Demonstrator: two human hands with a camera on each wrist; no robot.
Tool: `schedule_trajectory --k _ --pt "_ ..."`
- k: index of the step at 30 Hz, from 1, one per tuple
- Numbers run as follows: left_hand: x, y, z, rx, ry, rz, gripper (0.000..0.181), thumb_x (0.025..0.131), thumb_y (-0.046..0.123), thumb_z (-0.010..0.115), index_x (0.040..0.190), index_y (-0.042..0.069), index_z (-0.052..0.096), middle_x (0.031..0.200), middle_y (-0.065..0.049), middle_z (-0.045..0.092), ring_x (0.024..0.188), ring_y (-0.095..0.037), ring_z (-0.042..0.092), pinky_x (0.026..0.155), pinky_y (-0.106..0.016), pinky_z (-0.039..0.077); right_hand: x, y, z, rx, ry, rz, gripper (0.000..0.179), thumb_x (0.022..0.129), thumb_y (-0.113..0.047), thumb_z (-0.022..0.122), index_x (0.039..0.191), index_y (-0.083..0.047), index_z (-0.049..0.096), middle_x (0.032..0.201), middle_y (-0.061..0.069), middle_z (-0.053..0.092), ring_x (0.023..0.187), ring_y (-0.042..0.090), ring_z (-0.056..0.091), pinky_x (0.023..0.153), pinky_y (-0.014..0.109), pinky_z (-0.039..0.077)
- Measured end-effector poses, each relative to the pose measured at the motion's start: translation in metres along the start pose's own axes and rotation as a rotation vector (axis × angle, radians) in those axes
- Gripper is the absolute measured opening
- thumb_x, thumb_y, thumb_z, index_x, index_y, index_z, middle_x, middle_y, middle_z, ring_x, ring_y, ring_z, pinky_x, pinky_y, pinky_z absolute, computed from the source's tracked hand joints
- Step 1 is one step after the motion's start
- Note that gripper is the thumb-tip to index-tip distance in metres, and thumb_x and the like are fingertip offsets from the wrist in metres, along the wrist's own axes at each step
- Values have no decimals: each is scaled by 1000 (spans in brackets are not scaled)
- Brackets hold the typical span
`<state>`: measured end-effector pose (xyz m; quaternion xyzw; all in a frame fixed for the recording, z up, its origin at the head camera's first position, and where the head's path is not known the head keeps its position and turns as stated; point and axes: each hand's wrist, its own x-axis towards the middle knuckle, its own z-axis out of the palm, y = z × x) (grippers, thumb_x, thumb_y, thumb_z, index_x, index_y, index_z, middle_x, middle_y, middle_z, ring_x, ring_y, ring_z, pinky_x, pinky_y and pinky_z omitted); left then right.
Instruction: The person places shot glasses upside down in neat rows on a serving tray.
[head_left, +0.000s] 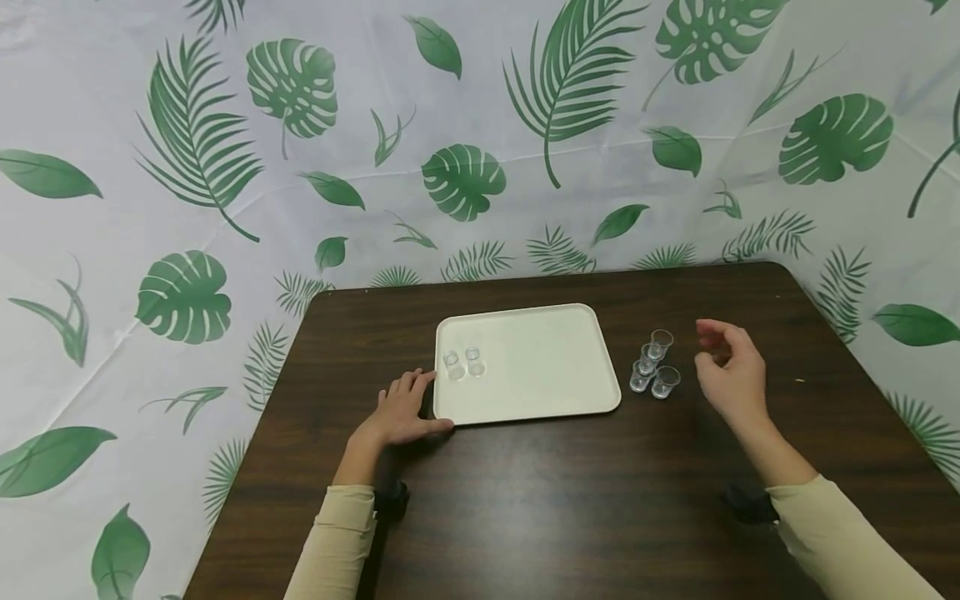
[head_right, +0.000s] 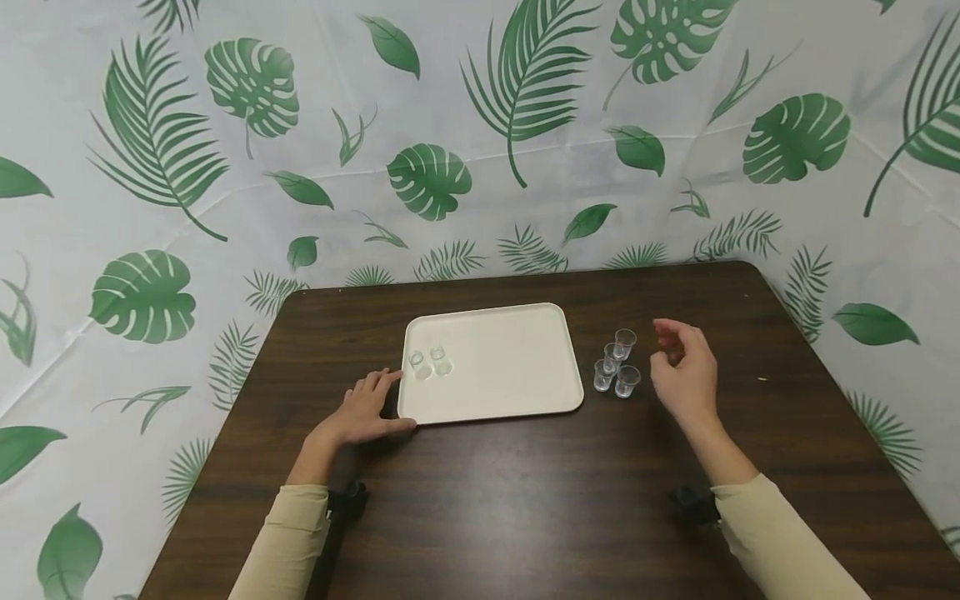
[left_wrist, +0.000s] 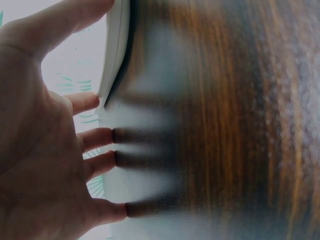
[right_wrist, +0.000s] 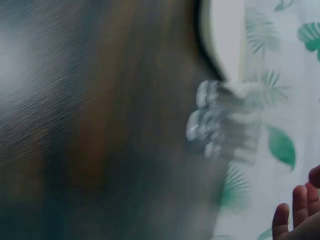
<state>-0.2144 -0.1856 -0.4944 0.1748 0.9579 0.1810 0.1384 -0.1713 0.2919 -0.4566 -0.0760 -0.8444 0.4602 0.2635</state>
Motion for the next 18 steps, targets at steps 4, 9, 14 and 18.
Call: schedule_trajectory --k 4,9,14,18 --pt "0 0 0 1 2 0 96 80 64 69 153 14 31 154 -21 26 138 -44 26 104 -69 20 -12 22 -10 -75 -139 51 48 79 11 49 126 3 58 120 18 60 93 5 53 72 14 38" --pt "-1 2 -2 -9 6 0 96 80 63 70 153 13 32 154 -22 27 138 -44 26 103 -69 20 -21 43 -10 -93 -330 18 49 82 9 63 130 7 52 122 27 59 91 5 60 69 11 42" --pt "-1 2 -1 -11 6 7 96 80 62 70 152 12 32 153 -22 27 138 -45 26 103 -70 20 -25 49 -4 -109 -431 23 56 81 1 76 131 8 52 121 30 60 92 27 68 74 14 42" --pt "-2 1 0 -5 4 6 96 80 63 70 152 12 32 153 -23 28 138 -45 27 103 -70 21 -28 51 2 -151 -439 31 57 80 -7 80 130 5 55 119 26 63 94 35 67 76 22 43"
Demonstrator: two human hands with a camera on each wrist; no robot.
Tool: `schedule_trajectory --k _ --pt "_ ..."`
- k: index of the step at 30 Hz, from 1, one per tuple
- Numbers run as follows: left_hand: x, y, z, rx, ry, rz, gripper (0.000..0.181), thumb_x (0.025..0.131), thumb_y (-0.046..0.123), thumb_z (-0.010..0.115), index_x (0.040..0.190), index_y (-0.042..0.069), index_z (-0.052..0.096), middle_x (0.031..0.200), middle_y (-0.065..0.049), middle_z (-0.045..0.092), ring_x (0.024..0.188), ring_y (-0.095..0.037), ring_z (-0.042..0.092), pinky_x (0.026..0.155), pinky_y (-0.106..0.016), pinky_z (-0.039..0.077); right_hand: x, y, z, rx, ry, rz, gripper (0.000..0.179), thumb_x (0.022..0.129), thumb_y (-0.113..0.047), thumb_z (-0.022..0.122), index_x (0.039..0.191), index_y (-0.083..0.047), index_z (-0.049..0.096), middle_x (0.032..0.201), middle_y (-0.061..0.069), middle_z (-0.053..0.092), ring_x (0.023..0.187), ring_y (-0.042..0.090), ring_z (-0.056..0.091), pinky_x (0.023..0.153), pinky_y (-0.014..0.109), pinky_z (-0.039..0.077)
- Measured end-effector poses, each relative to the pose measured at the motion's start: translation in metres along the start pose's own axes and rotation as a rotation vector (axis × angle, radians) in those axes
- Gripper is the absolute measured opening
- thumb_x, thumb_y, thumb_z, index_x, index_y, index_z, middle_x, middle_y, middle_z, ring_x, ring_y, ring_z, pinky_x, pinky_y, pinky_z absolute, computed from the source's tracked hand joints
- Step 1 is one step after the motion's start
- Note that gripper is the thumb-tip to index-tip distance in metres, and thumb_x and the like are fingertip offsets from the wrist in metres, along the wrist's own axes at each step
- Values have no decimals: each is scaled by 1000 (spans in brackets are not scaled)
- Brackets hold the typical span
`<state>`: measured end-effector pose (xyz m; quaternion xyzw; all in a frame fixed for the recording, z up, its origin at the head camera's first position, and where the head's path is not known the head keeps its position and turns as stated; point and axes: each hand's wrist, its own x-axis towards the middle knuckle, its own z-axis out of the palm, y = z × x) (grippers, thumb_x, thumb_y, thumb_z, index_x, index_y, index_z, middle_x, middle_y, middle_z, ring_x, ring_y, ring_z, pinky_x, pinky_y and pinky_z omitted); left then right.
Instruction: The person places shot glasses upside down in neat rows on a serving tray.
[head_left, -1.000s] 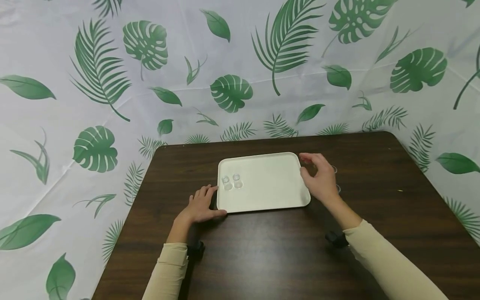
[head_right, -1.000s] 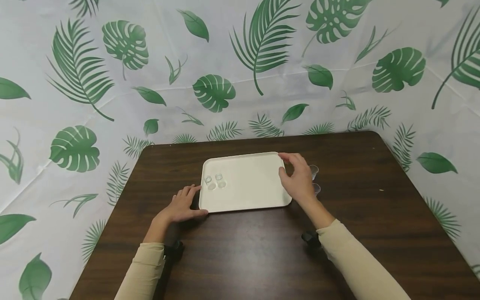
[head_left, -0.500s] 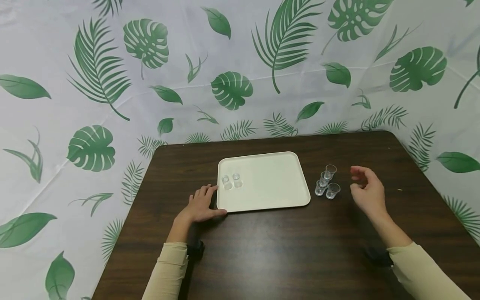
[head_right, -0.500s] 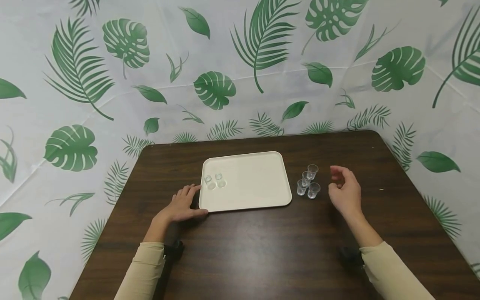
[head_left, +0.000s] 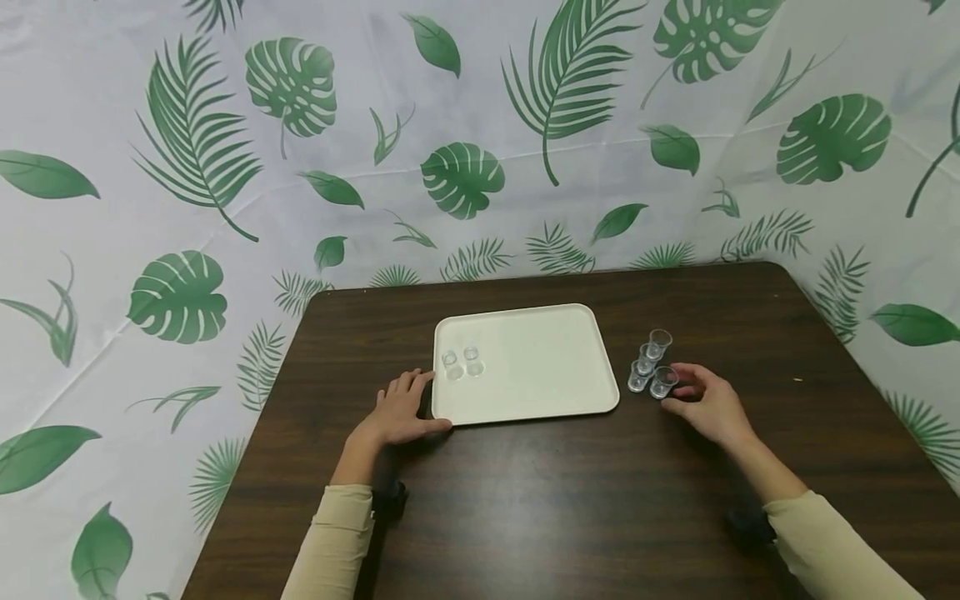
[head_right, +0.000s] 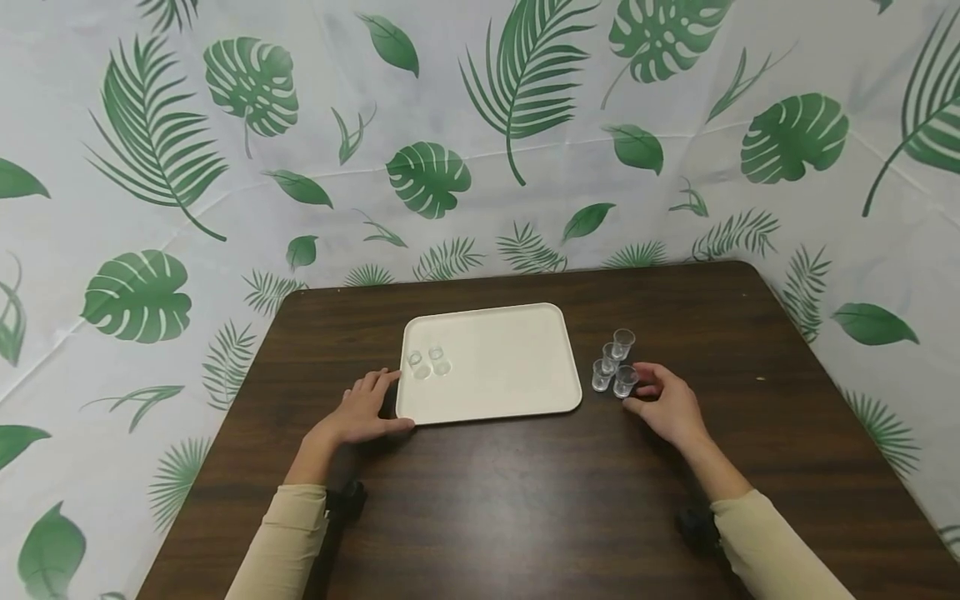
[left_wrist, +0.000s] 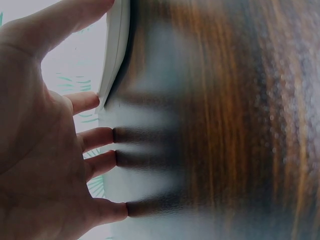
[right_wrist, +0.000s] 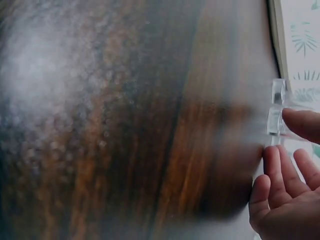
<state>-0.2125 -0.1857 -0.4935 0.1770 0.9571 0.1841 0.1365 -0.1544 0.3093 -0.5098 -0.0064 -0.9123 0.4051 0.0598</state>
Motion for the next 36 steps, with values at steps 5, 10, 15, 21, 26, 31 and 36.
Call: schedule_trajectory --k 5,10,15,21,26,31,36 --pt "0 -1 -1 -2 -1 2 97 79 63 70 153 11 32 154 -23 27 138 -46 27 103 -70 21 3 -2 5 -54 5 36 53 79 -17 83 123 2 62 112 22 67 93 33 66 77 33 45" --pt "0 0 -2 -11 0 -2 97 80 63 70 152 12 32 154 -23 27 138 -45 26 103 -70 20 4 -3 8 -58 13 66 51 79 -25 84 121 -1 65 109 20 69 95 33 64 77 38 45" --pt "1 1 0 -5 -2 -8 97 80 62 70 153 12 32 154 -22 27 138 -45 26 103 -70 20 5 -2 8 -74 18 94 49 81 -30 81 119 -3 67 105 18 69 94 32 63 74 39 45" --pt "2 3 0 -9 -2 -13 96 80 62 70 152 12 32 154 -22 27 138 -45 26 103 -70 20 10 3 9 -81 42 96 43 83 -28 80 115 -4 68 99 16 70 89 29 63 70 37 43" --pt "3 1 -1 0 4 -14 97 79 65 69 153 13 31 154 -22 27 138 -44 26 104 -70 20 13 2 9 -86 61 96 40 83 -27 80 114 -5 69 94 13 69 86 28 61 69 36 42" --pt "3 1 -1 1 -6 -15 98 79 65 69 154 13 30 154 -22 26 139 -45 25 104 -70 20 12 2 9 -87 57 107 40 83 -29 80 114 -5 69 95 14 69 87 29 61 71 37 40" --pt "3 2 -1 1 -12 -17 98 79 65 69 154 14 30 154 -21 27 138 -44 26 104 -70 20 10 2 9 -92 55 115 41 84 -30 80 114 -6 69 96 15 69 90 30 60 72 39 40"
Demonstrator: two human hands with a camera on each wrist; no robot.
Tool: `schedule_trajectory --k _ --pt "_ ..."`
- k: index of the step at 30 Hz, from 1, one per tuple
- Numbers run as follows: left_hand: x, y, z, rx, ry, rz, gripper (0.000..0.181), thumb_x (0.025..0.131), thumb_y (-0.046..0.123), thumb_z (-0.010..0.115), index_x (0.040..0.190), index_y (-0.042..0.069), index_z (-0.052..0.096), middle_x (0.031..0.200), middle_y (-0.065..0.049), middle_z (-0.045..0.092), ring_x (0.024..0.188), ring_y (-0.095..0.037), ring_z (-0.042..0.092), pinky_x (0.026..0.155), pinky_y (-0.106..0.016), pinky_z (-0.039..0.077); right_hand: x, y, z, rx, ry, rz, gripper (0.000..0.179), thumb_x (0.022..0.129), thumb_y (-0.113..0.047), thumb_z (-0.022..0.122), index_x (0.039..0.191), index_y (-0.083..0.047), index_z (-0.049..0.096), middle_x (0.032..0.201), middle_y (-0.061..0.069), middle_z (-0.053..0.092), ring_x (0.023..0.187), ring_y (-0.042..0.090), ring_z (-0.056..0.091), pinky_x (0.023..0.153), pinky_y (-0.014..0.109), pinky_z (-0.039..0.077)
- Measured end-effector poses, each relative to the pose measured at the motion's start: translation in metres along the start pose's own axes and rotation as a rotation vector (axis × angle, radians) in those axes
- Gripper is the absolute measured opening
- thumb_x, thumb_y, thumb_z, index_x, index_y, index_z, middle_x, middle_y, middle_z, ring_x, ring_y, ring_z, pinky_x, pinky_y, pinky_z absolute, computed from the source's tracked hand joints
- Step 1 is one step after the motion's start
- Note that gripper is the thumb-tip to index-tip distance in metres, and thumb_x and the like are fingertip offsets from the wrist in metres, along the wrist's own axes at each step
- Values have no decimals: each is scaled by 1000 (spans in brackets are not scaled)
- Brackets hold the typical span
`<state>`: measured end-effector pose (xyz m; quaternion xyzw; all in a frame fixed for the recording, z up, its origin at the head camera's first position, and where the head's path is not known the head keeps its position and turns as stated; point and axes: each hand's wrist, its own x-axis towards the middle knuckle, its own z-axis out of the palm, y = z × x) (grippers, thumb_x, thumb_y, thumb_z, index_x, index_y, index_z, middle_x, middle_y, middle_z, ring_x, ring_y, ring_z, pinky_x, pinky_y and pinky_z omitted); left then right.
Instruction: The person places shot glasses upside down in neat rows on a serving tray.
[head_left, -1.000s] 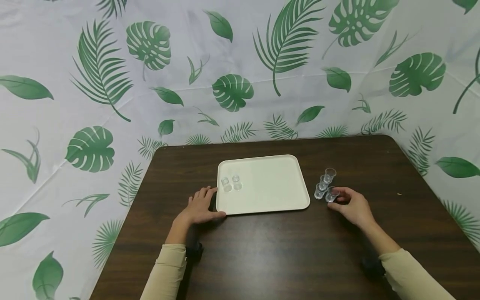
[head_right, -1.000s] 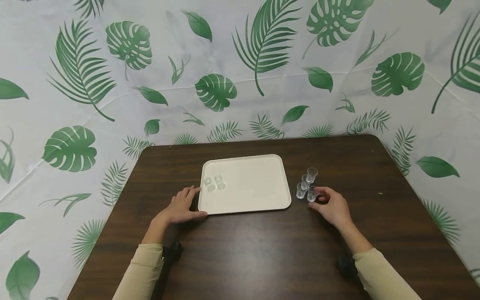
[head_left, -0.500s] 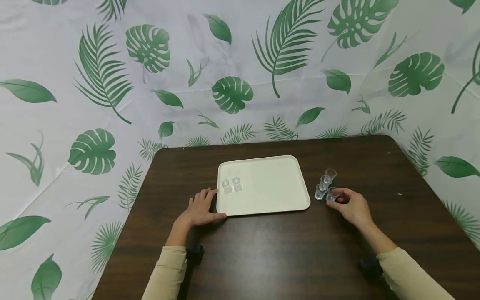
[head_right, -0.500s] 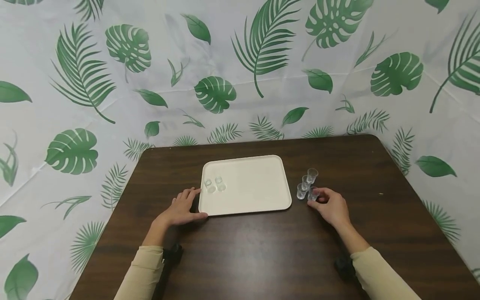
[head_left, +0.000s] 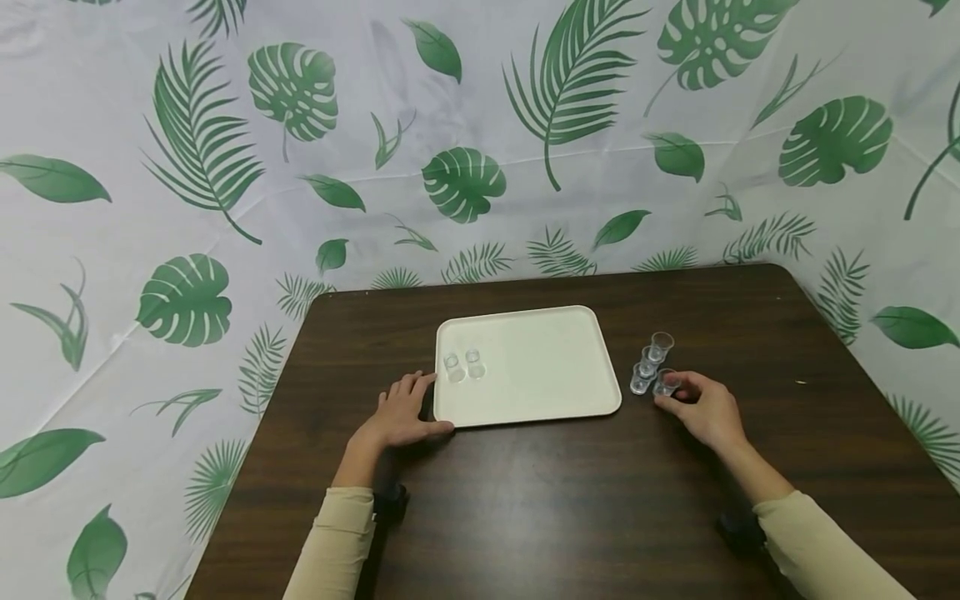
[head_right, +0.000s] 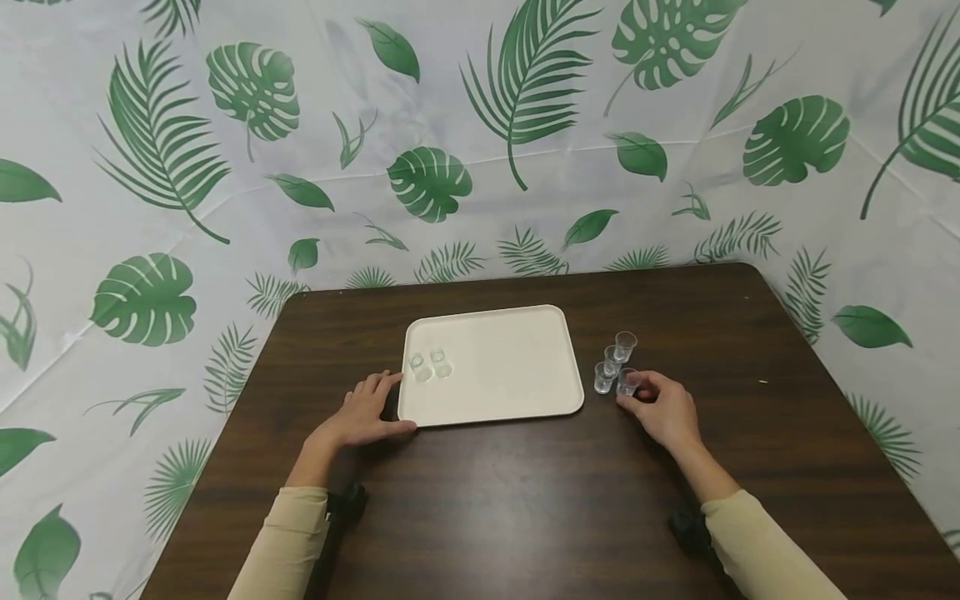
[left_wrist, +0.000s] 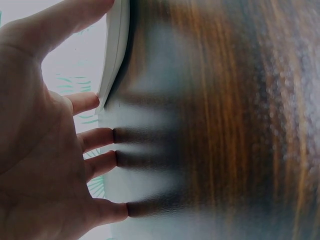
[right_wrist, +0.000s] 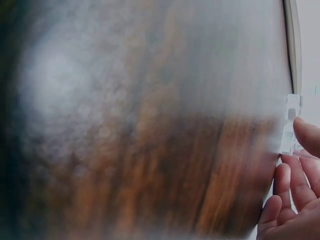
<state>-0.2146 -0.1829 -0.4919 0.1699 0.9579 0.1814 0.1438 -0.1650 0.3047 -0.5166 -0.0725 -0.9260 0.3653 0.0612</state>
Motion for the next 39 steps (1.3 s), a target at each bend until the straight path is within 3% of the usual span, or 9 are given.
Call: schedule_trajectory --k 12,21,26,29,34,39 --pt "-2 -1 -1 -1 7 0 97 80 64 69 154 14 30 155 -22 27 139 -45 26 103 -70 20 -3 -5 -4 28 6 -20 39 84 -26 80 113 -3 69 98 17 70 90 30 62 73 37 40" --pt "-2 1 2 -3 7 4 97 80 64 69 153 13 31 154 -21 27 138 -44 26 103 -70 21 -7 -2 -9 78 72 -43 38 82 -20 81 111 0 68 103 21 70 83 23 65 64 17 43" --pt "-2 1 0 -4 -2 1 97 80 63 69 154 13 30 155 -22 26 139 -44 25 103 -70 20 -8 -4 -12 140 133 -50 39 82 -14 81 113 4 65 105 23 69 78 -2 61 64 10 42" --pt "-1 0 -2 -4 6 1 97 81 62 69 154 13 30 155 -22 26 139 -44 25 103 -70 20 -5 -7 -14 198 195 -48 38 82 -9 80 113 6 64 102 14 70 77 -12 56 65 7 43" --pt "-1 -1 -4 -3 12 5 97 81 62 69 154 13 29 155 -22 25 139 -44 24 103 -70 19 3 -14 -18 258 305 -32 36 81 -6 80 113 4 65 97 -11 61 82 -3 58 66 6 43" --pt "-2 -1 0 -7 3 4 97 81 62 69 154 14 29 155 -22 25 140 -45 24 103 -71 18 11 -27 -20 239 365 -89 37 81 -6 80 114 3 67 102 5 58 86 5 56 67 6 41"
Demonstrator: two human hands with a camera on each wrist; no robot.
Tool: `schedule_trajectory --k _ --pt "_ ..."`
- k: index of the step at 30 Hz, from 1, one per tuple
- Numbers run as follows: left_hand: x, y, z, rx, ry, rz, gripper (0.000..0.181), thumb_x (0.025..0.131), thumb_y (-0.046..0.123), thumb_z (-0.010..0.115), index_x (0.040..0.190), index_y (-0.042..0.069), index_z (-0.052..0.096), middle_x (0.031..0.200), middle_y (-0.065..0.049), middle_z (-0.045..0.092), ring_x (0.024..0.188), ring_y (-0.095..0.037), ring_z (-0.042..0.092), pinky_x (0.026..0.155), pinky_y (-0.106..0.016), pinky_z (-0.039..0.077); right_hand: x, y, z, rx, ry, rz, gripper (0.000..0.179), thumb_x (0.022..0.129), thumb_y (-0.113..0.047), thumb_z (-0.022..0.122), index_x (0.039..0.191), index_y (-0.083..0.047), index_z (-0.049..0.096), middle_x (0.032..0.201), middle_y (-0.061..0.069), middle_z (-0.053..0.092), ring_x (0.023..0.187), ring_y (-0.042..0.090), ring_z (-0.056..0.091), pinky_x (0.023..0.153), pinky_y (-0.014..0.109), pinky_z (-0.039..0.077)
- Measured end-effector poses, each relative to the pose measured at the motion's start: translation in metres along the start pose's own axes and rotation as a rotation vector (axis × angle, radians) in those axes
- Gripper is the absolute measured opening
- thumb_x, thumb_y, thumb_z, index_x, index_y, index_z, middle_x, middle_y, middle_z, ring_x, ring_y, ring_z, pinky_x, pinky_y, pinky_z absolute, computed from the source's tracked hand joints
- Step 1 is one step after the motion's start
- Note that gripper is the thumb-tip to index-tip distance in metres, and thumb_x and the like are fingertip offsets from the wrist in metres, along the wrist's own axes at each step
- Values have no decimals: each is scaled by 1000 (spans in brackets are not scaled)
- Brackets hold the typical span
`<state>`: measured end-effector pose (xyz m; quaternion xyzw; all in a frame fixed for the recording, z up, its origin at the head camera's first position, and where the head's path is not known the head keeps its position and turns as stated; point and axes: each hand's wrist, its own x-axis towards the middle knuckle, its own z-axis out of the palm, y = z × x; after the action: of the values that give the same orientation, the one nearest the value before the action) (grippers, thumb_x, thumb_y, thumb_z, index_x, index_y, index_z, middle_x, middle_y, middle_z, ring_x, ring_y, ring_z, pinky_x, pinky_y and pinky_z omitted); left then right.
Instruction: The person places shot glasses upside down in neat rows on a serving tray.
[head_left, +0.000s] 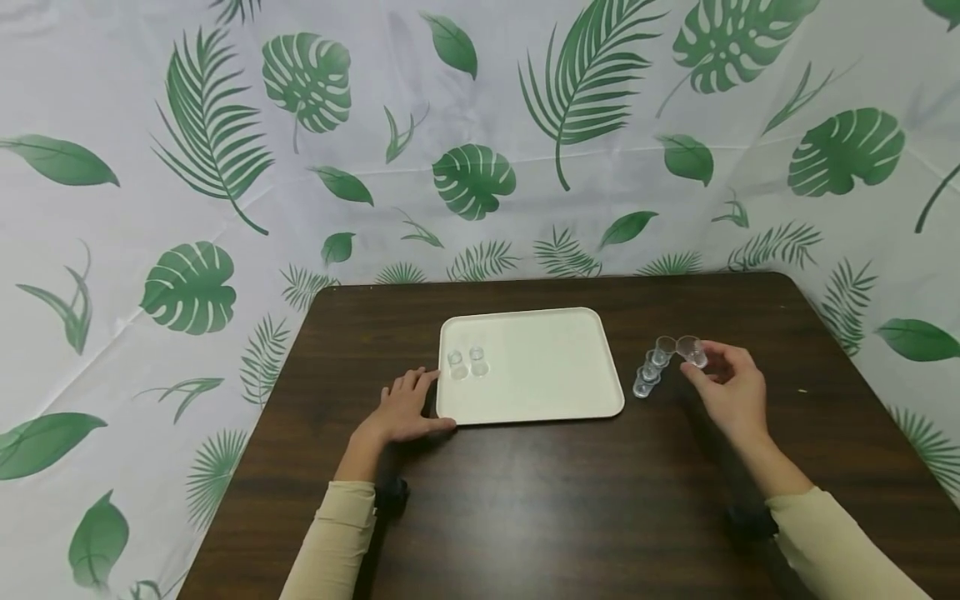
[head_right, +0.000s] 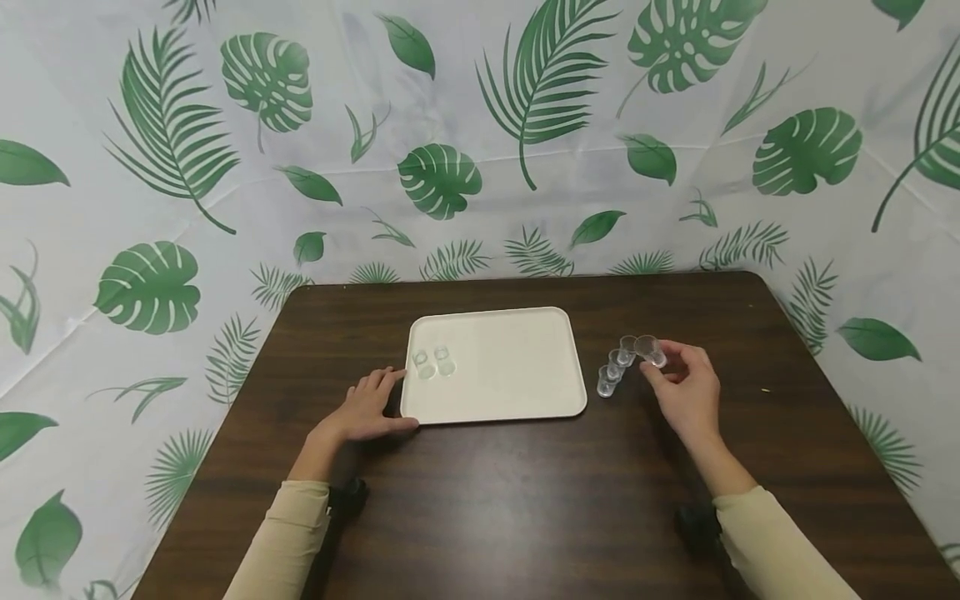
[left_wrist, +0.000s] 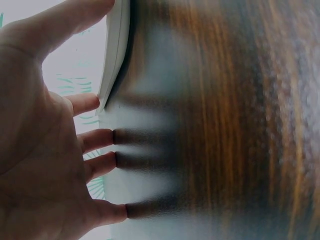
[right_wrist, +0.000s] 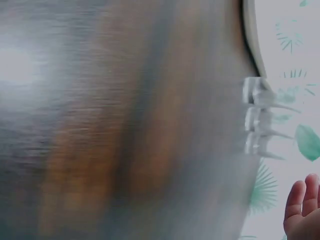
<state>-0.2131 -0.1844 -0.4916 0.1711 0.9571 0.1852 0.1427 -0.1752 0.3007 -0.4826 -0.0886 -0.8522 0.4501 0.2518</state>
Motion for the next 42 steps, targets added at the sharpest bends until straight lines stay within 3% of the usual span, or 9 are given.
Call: schedule_trajectory --k 9,13,19,24,30,42 --pt "0 0 1 -5 -2 -2 96 81 61 70 154 12 30 155 -23 25 139 -45 24 103 -70 19 21 -26 16 3 -79 -167 35 81 -2 79 113 2 68 103 13 57 84 0 53 66 7 40" --pt "1 1 -1 6 -13 -12 96 81 61 70 154 13 29 155 -22 24 139 -45 24 104 -70 18 28 -37 27 -2 -138 -216 35 81 -1 78 114 3 68 102 15 58 84 10 53 66 10 42" --pt "2 1 0 2 -15 -14 96 81 60 70 154 13 28 155 -22 25 139 -45 24 104 -70 18 34 -53 45 -55 -226 -256 34 81 -3 78 114 1 69 101 15 58 81 25 55 65 26 47" --pt "2 1 -1 -2 -13 -12 96 81 60 70 154 13 29 155 -23 25 139 -45 24 104 -71 18 36 -69 62 -93 -315 -260 32 86 -8 75 117 0 68 103 13 56 81 29 57 66 30 49" --pt "4 2 -2 6 -17 -10 97 81 62 69 154 13 28 155 -22 24 140 -44 24 104 -70 19 35 -80 86 -60 -411 -254 32 88 -6 72 119 1 68 101 14 54 83 33 56 70 38 48" --pt "3 0 -3 20 -18 -11 97 81 62 68 154 13 28 155 -22 24 139 -44 25 104 -68 20 24 -88 135 -75 -499 -218 34 87 -9 72 120 -1 68 112 17 61 94 33 58 79 45 46"
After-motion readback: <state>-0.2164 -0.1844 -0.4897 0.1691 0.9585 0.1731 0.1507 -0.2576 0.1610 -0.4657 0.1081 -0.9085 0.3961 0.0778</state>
